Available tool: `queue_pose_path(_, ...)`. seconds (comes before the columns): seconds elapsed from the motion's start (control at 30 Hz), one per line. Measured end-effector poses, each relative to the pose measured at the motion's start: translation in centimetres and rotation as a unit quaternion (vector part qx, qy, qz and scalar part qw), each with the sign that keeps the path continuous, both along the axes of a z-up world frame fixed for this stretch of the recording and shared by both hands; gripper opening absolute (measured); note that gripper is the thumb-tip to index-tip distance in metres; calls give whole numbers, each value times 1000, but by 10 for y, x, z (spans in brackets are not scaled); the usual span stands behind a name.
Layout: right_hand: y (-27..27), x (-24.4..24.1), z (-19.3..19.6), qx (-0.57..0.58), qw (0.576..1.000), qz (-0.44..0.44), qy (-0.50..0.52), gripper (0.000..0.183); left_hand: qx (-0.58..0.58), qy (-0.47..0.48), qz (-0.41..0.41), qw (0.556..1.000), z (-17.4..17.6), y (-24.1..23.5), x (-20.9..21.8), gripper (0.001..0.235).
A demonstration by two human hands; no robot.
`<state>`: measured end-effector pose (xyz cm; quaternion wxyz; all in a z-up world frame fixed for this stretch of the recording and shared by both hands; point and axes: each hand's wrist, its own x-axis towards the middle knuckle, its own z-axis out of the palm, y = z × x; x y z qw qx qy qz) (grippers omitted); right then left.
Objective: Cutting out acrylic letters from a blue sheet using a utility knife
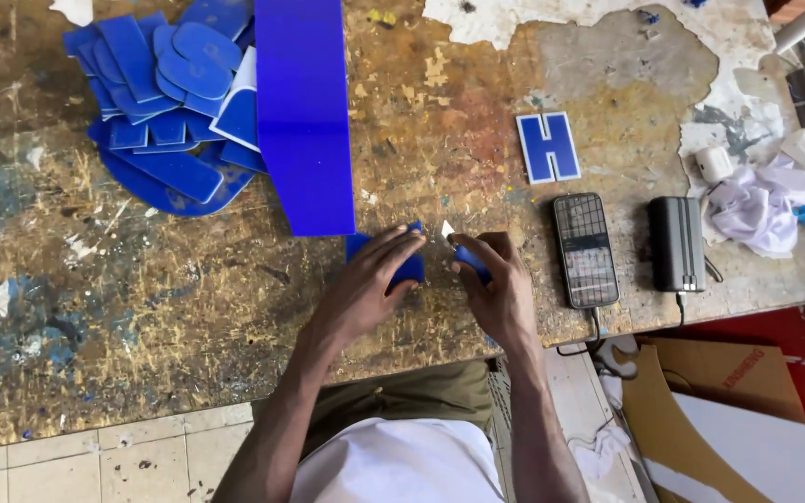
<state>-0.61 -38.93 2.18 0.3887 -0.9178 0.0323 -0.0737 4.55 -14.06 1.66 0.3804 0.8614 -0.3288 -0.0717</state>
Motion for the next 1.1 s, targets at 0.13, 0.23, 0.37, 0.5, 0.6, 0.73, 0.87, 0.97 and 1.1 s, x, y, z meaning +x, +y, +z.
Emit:
queue_pose_path(0.13,-7,-11,-3,-46,997,59,-15,33,-6,69,-60,996,3,0,22,63)
queue_pose_path(0.23,-8,-19,-11,-106,988,97,-51,39,14,54,-59,997,-12,1,33,60)
queue_pose_path(0.37,-1,-23,-4,-168,967,167,-93,36,-41,-116,-34,992,-44,9,32,27)
queue_pose_path(0.5,5,-21,-1,-190,960,176,-106,34,-96,-86,-33,991,-38,14,29,11)
queue_pose_path(0.6,8,-19,-3,-209,956,176,-106,37,-100,-68,-32,992,-29,14,29,13)
queue_pose_path(0.73,2,-18,-10,-221,949,194,-110,37,-98,-69,-31,992,-29,14,30,11)
queue_pose_path(0.87,5,-17,-9,-221,949,191,-114,37,-99,-66,-26,993,-19,14,28,14)
queue_pose_path(0.97,6,-17,-7,-227,947,193,-119,37,-93,-64,-24,993,-13,14,27,15)
queue_pose_path(1.1,10,-16,2,-220,949,192,-120,32,-83,-65,-23,994,-11,14,27,15)
